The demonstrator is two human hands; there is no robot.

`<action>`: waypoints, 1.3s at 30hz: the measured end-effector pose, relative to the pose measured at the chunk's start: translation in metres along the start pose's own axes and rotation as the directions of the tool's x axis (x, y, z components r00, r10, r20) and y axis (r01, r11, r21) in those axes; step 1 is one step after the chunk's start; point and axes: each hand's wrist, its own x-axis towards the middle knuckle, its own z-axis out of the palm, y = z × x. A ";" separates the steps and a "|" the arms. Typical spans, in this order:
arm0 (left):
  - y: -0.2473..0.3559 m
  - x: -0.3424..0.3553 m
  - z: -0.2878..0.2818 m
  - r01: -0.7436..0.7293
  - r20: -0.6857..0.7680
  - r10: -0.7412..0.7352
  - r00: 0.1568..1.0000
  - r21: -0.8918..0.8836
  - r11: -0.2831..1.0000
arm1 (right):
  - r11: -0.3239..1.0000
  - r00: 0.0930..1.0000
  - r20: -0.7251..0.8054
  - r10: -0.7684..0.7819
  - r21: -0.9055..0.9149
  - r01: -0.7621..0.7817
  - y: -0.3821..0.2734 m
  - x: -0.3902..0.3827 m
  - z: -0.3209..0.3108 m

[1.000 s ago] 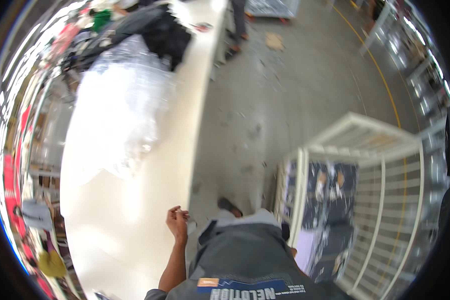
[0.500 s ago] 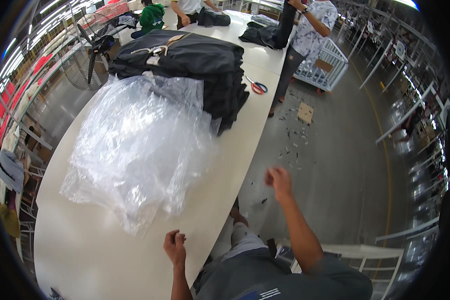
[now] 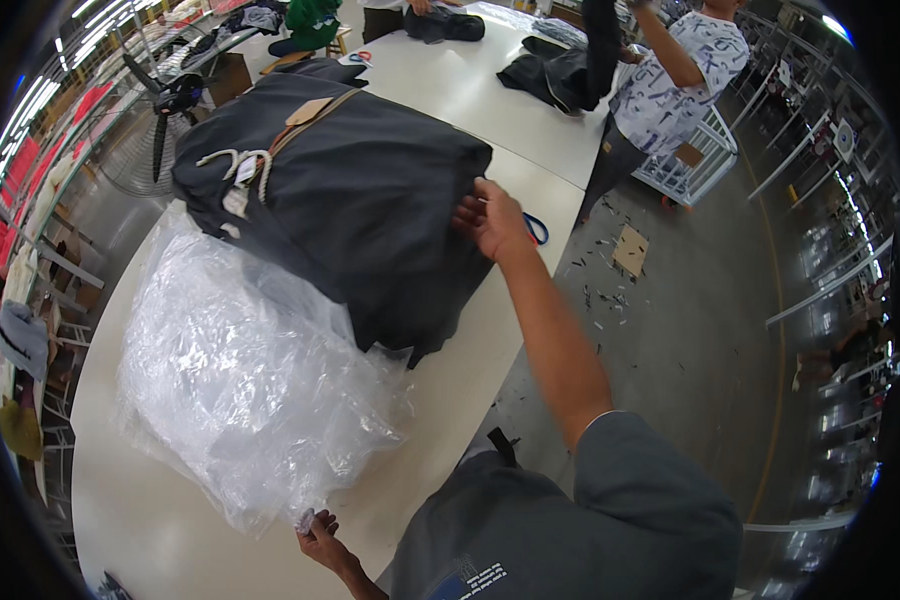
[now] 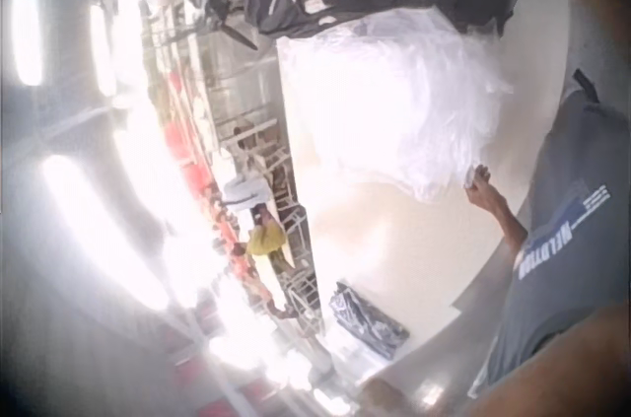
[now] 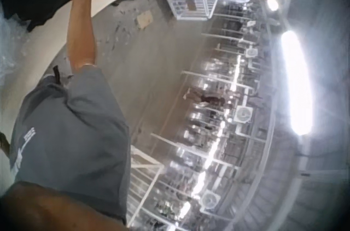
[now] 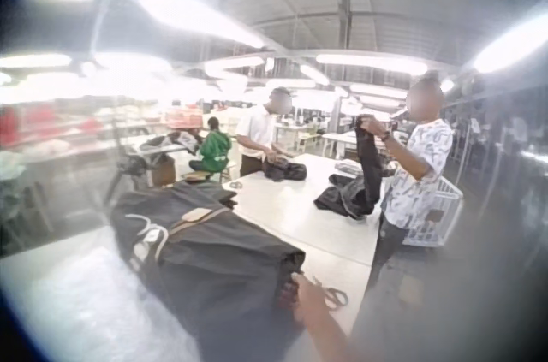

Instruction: The person folds dark-colored pants and places them into clear plastic bags on a white table. They seal the bags and stack the packaged items into a white wire cart. The process is repeated for multiple units.

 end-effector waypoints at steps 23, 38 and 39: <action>0.135 -0.062 0.118 -0.105 0.798 -0.240 0.553 0.353 0.930 | 0.979 0.875 0.453 0.172 0.017 -0.201 -0.031 -0.001 0.094; 0.247 0.023 0.423 0.935 0.685 0.657 0.315 -0.343 -0.091 | 0.781 0.751 0.569 -0.335 -0.277 0.559 -0.094 -0.168 0.102; 0.242 0.023 0.430 0.933 0.705 0.625 0.335 -0.341 -0.116 | 0.073 0.344 0.728 -0.592 -0.377 0.923 -0.092 -0.172 0.058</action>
